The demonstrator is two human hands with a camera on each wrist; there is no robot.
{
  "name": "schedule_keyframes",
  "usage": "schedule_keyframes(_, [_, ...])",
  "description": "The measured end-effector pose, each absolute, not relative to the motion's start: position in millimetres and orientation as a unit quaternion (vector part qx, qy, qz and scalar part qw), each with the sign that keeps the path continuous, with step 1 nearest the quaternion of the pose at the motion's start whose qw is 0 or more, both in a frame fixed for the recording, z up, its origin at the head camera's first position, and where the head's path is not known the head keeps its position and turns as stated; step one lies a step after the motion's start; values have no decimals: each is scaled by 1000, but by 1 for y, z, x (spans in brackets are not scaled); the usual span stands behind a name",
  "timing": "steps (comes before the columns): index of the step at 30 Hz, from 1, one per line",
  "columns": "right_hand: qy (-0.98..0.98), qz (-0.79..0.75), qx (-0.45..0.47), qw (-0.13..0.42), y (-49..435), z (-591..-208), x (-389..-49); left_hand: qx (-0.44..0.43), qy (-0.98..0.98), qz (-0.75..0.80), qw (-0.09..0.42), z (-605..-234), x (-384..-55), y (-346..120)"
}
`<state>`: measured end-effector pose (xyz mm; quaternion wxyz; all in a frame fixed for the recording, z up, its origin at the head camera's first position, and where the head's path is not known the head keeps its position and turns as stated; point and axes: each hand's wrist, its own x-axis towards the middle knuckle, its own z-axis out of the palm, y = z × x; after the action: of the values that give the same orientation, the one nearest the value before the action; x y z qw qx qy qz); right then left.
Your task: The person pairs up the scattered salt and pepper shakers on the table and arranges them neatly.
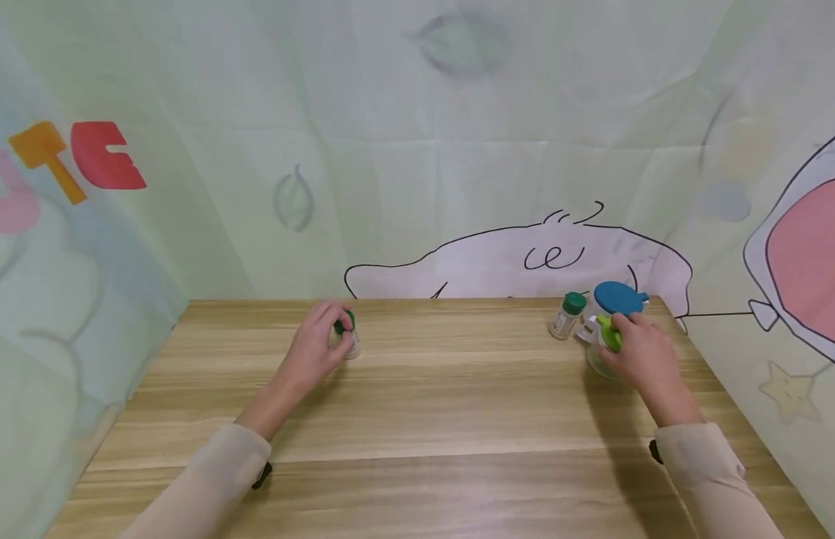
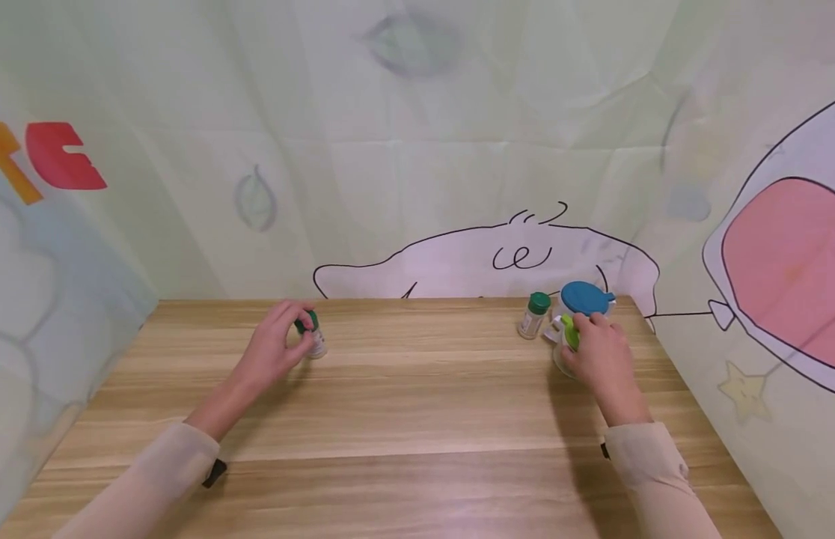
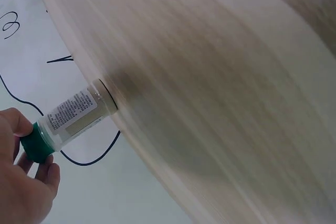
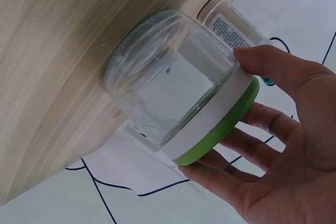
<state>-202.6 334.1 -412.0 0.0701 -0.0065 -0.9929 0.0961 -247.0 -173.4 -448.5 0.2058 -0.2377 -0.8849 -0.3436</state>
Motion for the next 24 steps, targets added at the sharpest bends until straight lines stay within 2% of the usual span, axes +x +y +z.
schedule_keyframes(24, [-993,89,-4,77,335,-414,-202,-221,-891,-343,197,-449,-246,-177])
